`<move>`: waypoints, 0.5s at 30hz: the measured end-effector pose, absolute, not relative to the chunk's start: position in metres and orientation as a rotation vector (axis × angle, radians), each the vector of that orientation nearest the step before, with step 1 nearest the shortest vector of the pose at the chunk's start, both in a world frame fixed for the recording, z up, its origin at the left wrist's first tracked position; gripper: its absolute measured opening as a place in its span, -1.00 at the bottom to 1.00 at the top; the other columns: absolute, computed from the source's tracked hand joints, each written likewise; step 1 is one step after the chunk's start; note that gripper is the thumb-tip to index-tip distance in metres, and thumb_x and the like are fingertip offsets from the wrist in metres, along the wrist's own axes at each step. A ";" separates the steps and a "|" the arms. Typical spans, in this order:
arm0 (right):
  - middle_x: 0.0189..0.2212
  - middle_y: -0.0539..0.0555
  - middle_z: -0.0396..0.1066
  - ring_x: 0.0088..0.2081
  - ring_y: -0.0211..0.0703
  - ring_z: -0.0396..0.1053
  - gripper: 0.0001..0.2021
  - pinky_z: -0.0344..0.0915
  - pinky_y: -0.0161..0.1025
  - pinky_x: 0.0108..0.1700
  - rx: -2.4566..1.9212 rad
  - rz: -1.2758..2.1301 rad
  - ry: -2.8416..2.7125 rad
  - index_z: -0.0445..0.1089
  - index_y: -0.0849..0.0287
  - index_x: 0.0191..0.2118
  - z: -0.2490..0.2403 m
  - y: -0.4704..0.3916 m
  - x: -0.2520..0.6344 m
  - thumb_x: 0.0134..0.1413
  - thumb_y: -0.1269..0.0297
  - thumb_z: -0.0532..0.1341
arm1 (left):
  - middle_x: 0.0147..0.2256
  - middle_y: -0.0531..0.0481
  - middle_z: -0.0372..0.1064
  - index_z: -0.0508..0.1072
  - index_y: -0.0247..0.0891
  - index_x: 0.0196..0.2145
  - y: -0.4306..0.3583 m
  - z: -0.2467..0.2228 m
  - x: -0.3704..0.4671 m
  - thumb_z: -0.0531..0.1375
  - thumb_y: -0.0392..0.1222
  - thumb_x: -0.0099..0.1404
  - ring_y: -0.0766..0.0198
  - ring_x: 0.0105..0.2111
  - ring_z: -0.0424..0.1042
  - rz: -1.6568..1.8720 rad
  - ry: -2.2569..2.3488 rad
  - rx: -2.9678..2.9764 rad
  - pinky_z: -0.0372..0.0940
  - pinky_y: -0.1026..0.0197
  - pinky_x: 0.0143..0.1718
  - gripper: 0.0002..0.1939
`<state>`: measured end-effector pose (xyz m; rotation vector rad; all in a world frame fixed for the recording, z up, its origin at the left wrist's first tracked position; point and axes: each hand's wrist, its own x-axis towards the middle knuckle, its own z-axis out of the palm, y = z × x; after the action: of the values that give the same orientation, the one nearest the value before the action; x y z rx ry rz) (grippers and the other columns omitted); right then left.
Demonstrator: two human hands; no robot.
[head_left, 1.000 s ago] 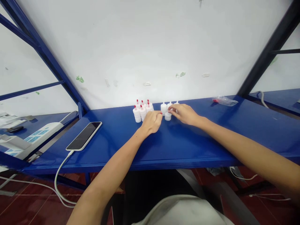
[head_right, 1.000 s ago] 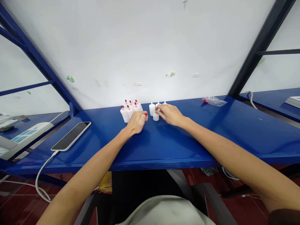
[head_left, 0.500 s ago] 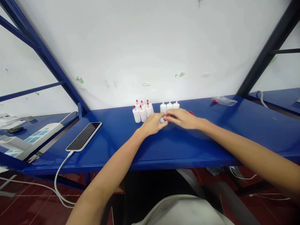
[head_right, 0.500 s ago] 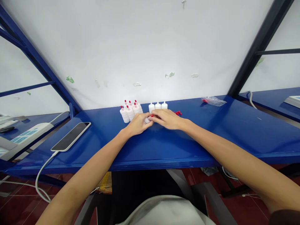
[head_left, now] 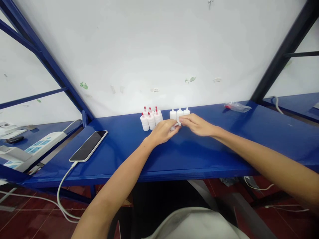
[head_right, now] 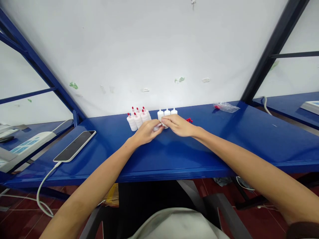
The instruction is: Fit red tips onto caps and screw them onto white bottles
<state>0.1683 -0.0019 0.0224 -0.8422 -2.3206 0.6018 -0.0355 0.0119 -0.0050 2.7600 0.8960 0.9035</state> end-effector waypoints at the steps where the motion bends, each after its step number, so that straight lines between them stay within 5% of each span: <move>1: -0.53 -0.02 0.19 -0.45 -0.21 0.14 -0.60 0.12 -0.24 -0.33 -0.893 0.601 -2.291 0.07 0.10 -0.48 0.025 0.000 0.173 0.35 0.01 -0.13 | -0.39 -0.03 0.38 0.36 -0.28 -0.36 0.012 -0.004 -0.037 0.01 -0.05 0.44 0.28 -0.41 0.28 0.918 0.934 2.759 0.13 0.23 -0.32 -0.69; 9: -0.35 0.12 0.48 -0.31 -0.04 0.37 -0.76 0.12 -0.19 -0.32 -1.648 0.226 -2.535 0.35 0.13 -0.38 0.040 0.025 0.229 0.18 0.16 0.04 | -0.51 0.04 0.24 0.25 -0.24 -0.47 0.014 -0.002 -0.043 -0.05 -0.04 0.45 0.30 -0.49 0.20 0.844 1.028 2.735 0.05 0.21 -0.38 -0.63; 15: -0.31 0.12 0.54 -0.33 -0.04 0.43 -0.81 0.20 -0.19 -0.33 -1.808 0.207 -2.573 0.49 0.13 -0.30 0.033 0.042 0.256 0.02 0.17 0.21 | -0.52 0.03 0.25 0.33 -0.25 -0.41 0.014 -0.003 -0.044 -0.14 -0.11 0.46 0.27 -0.48 0.27 0.809 0.967 2.691 0.12 0.19 -0.34 -0.62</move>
<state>0.2563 0.0423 0.0327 -1.8078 -2.5730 0.2067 -0.0438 0.0142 -0.0027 2.6913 0.9670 0.8086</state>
